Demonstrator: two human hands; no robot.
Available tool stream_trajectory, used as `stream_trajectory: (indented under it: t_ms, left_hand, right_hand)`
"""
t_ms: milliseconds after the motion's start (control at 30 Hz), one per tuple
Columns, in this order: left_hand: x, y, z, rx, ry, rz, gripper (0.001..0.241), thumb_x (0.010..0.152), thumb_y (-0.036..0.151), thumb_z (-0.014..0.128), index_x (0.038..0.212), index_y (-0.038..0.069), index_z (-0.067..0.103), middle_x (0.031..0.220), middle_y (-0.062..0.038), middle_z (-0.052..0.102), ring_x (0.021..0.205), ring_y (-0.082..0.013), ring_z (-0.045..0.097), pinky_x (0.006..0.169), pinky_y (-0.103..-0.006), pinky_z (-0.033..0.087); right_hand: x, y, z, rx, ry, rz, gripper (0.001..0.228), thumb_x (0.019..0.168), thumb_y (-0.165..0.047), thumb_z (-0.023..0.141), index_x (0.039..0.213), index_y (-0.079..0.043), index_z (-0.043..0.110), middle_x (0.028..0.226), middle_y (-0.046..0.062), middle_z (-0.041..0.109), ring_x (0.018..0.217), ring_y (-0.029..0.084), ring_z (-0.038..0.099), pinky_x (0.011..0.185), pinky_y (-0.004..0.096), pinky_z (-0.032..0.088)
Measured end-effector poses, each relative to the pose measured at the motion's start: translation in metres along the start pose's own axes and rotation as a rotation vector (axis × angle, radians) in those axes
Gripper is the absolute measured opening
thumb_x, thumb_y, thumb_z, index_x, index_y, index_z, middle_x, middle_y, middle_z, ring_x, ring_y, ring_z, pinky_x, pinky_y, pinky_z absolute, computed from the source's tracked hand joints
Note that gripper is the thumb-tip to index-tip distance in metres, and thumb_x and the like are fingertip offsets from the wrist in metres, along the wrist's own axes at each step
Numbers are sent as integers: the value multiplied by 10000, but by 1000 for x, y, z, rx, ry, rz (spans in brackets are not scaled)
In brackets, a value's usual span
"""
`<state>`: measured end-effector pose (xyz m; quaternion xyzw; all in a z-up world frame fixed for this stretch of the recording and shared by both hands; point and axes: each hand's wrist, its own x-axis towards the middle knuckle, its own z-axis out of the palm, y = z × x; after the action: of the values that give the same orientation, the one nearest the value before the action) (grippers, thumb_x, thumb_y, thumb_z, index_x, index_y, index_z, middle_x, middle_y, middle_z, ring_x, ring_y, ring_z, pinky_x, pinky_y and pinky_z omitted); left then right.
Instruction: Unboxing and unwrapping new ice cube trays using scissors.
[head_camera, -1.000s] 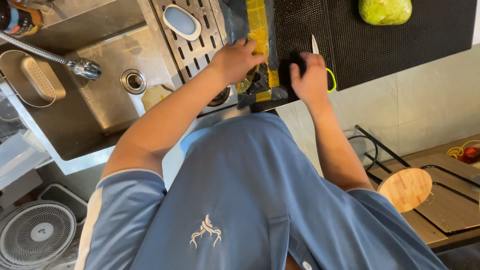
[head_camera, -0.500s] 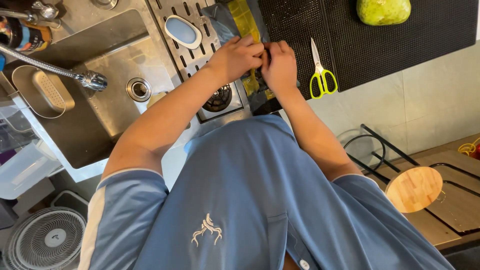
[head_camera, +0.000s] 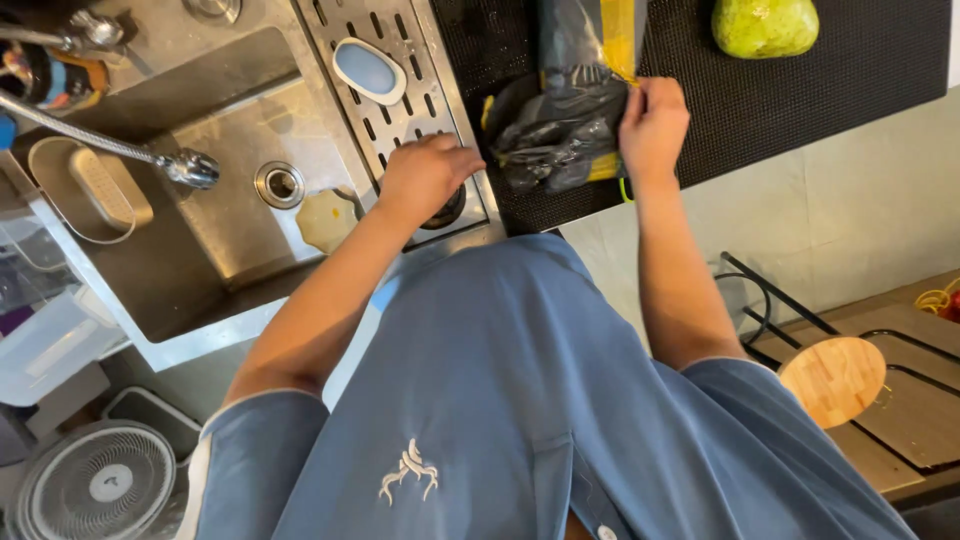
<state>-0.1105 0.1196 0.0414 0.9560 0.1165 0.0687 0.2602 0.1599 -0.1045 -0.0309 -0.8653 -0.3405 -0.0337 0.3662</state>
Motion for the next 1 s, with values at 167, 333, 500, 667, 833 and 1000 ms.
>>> stream_trajectory:
  t_ms: [167,333,500,667,833,1000]
  left_hand:
    - [5,8,8,-65,78,-149,100,995,265,796,1029,201,727,952,-4,614,953,-275,649,813,-407,546]
    - [50,53,9,-195,463,-48,260,942,230,791,1120,118,637,1186,-55,601,1103,-297,589,953,-431,498]
    - [104,44,61,-169,222,-151,271,942,238,759,1140,133,607,1157,-48,603,1086,-298,611,914,-433,518]
    - [148,21,90,57,193,-206,363,869,277,758,1131,98,580,1145,-98,593,1062,-339,587,796,-484,515]
    - [164,2,100,28,117,-24,174,913,252,729,1018,121,685,1085,-45,644,1080,-315,606,844,-488,519]
    - [176,-15,106,-71,2,3,130,1000,202,674,1002,74,688,1081,-88,649,1072,-317,641,888,-428,538]
  right_hand:
    - [12,-15,-26,29,-73,-102,45,1018,-14,727,1047,13,705,980,191,693,892,372,682,799,425,556]
    - [-8,-5,-17,676,-123,557,199,1067,-182,605,1152,-42,720,980,146,716,861,225,673,787,313,551]
    - [-69,53,-31,-129,-246,357,194,915,-127,753,1035,4,676,941,181,716,869,335,710,807,410,572]
    - [-80,30,-49,-216,-313,179,368,832,-144,842,1086,34,644,1007,242,668,945,437,633,845,491,538]
    - [-86,58,-58,-249,-351,190,350,919,-189,849,1105,21,640,1053,222,670,1043,419,601,908,487,515]
    - [-63,56,-78,-254,-591,190,404,813,-159,834,1110,39,645,1031,223,684,986,413,636,867,476,523]
